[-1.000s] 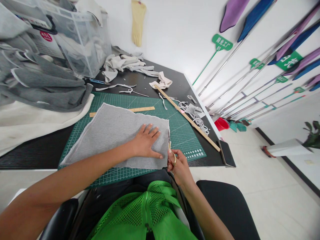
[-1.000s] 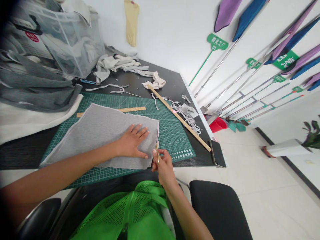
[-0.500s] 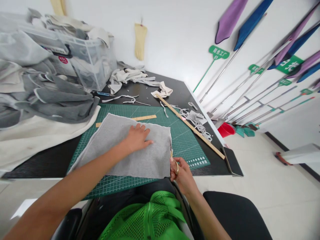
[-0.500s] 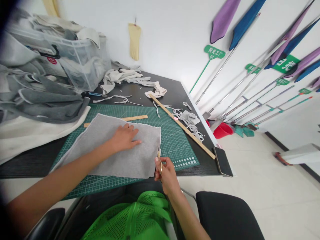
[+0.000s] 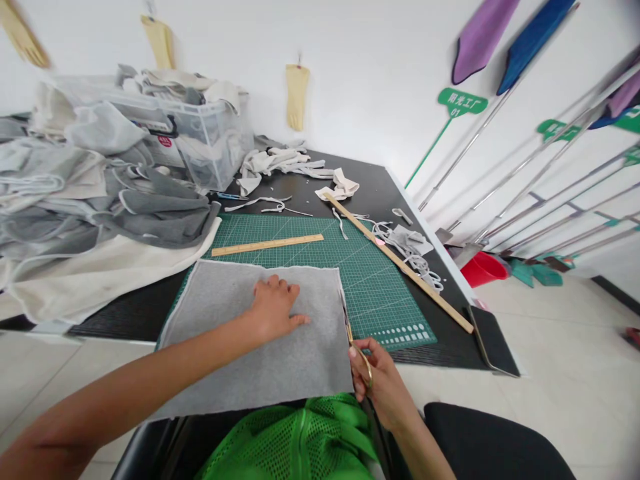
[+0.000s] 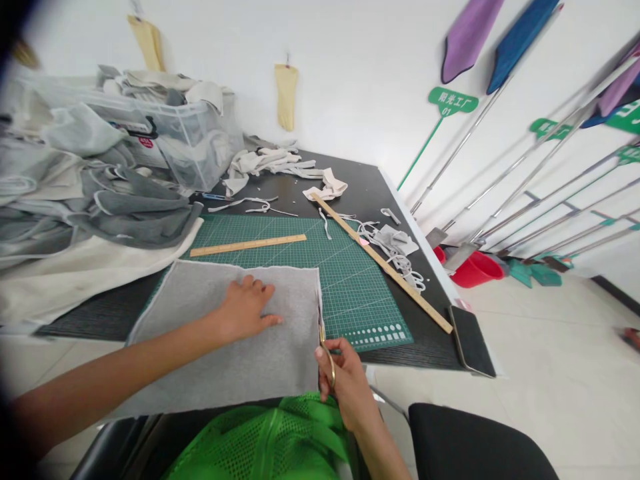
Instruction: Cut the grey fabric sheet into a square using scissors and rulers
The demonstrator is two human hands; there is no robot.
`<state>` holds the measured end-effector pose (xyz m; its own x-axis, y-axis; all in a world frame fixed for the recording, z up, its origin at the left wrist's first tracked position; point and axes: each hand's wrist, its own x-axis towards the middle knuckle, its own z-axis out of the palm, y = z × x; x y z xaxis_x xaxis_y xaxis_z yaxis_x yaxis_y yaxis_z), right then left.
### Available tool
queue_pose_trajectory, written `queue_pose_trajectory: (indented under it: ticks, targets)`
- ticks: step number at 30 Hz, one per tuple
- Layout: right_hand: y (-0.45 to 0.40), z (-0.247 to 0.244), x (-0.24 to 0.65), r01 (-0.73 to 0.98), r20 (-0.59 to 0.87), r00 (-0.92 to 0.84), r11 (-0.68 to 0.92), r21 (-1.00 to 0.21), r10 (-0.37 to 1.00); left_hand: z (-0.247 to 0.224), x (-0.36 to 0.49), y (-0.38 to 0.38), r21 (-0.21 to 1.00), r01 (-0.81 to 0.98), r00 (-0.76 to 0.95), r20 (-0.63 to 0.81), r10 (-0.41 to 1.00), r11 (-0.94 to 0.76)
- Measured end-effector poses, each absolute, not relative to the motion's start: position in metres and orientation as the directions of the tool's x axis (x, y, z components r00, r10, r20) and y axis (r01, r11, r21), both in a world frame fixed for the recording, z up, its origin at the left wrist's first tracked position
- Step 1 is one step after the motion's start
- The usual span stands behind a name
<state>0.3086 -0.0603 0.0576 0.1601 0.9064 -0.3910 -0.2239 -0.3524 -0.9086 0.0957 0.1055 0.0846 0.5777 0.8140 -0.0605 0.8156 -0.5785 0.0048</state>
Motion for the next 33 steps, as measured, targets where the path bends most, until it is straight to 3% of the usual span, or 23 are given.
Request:
queue_pose_trajectory:
  ticks: [4,6,9,12,17,25,33]
  targets:
    - [-0.069,0.058,0.314,-0.243,-0.411,0.122,-0.374,-0.895,0.904,0.099,0.112,0.115,-0.049,0.810,0.574,-0.140,0.806,-0.585]
    - [-0.071,0.058,0.316,-0.264,-0.419,0.107,-0.381,-0.886,0.902,0.097,0.124,0.130,-0.018,0.749,0.659,-0.073,0.748,-0.662]
    - [-0.075,0.057,0.317,-0.284,-0.441,0.095,-0.401,-0.871,0.892,0.080,0.142,0.160,0.042,0.555,0.819,0.146,0.555,-0.831]
    - [-0.078,0.054,0.316,-0.289,-0.452,0.103,-0.408,-0.866,0.886,0.057,0.152,0.187,0.118,0.269,0.949,0.137,0.284,-0.956]
    - [-0.082,0.054,0.310,-0.293,-0.444,0.155,-0.388,-0.874,0.882,0.034,0.154,0.203,0.194,0.266,0.940,0.165,0.298,-0.944]
    - [-0.080,0.063,0.293,-0.379,-0.454,0.264,-0.341,-0.860,0.851,0.039,0.151,0.199,0.235,0.261,0.936,0.175,0.305,-0.936]
    - [-0.055,0.069,0.284,-0.348,-0.445,0.297,-0.338,-0.874,0.845,0.039,0.149,0.198,0.264,0.282,0.929,0.166,0.331,-0.922]
